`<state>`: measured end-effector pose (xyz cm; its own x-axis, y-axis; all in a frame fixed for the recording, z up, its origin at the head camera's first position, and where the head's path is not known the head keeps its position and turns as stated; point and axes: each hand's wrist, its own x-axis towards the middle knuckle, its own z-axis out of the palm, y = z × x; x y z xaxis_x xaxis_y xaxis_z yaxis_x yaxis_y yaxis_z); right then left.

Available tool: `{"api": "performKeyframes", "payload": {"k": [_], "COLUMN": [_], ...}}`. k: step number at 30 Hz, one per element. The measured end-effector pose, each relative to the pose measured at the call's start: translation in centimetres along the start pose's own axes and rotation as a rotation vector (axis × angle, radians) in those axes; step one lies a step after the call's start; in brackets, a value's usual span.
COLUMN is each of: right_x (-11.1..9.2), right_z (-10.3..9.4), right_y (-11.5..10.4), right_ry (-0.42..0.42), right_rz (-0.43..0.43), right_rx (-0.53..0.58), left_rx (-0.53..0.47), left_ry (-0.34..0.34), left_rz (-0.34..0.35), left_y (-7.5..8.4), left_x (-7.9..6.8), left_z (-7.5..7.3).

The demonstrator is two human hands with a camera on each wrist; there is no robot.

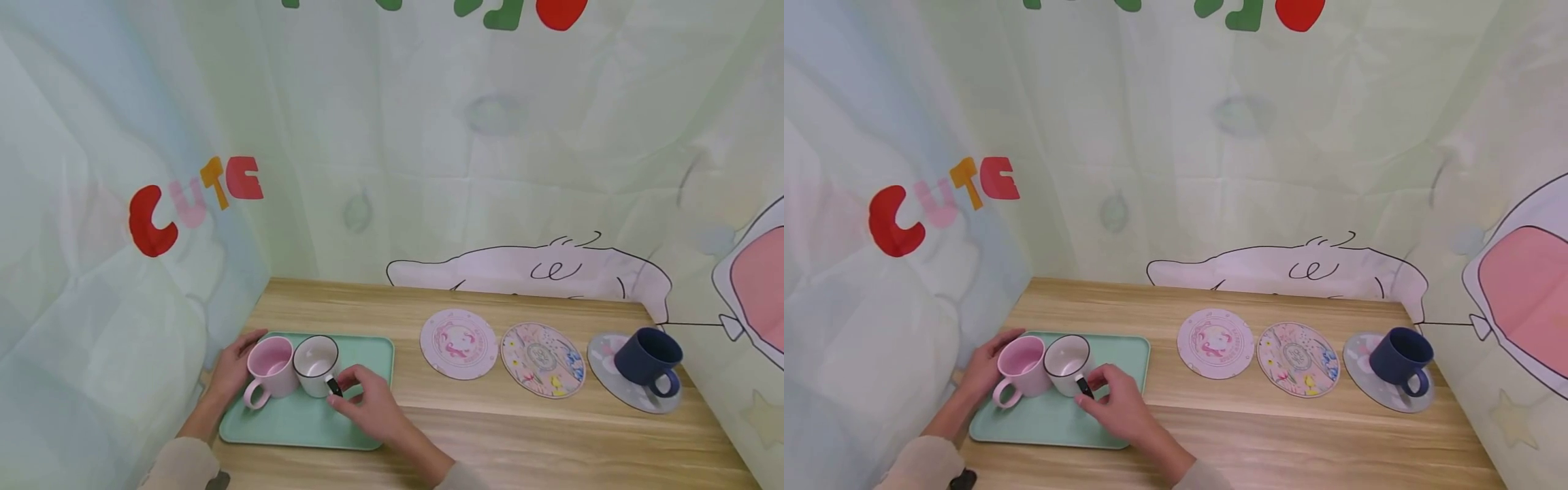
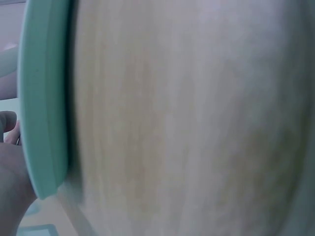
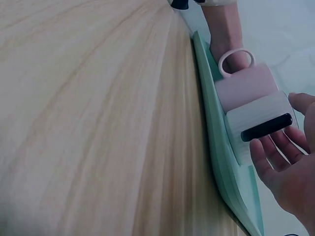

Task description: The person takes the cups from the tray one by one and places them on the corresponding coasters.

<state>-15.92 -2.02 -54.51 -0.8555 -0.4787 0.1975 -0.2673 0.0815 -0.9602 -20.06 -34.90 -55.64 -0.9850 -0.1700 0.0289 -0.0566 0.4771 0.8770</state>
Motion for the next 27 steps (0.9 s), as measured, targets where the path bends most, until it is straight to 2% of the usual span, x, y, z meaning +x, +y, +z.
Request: {"api": "performKeyframes", "payload": {"k": [3, 10, 20, 27], "right_x": [0.0, 0.0, 0.1, 0.2], "right_z": [0.4, 1.0, 1.6, 1.7], "right_y": [0.1, 0.4, 0.9, 0.6], "right_ry": [-0.005, 0.003, -0.069, -0.061], "right_rz": [0.011, 0.020, 0.069, 0.098], "right_rx": [0.010, -0.047, 0.154, 0.125], "left_rx": [0.002, 0.000, -0.002, 0.009], "left_ry": [0.012, 0.020, -0.008, -0.008], "left_rz": [0.013, 0.024, -0.010, -0.015], "left_y": [0.1, 0.2, 0.3, 0.2], "left_x": [-0.1, -0.1, -0.1, -0.1], "left_z": [0.0, 0.0, 0.0, 0.0]}}
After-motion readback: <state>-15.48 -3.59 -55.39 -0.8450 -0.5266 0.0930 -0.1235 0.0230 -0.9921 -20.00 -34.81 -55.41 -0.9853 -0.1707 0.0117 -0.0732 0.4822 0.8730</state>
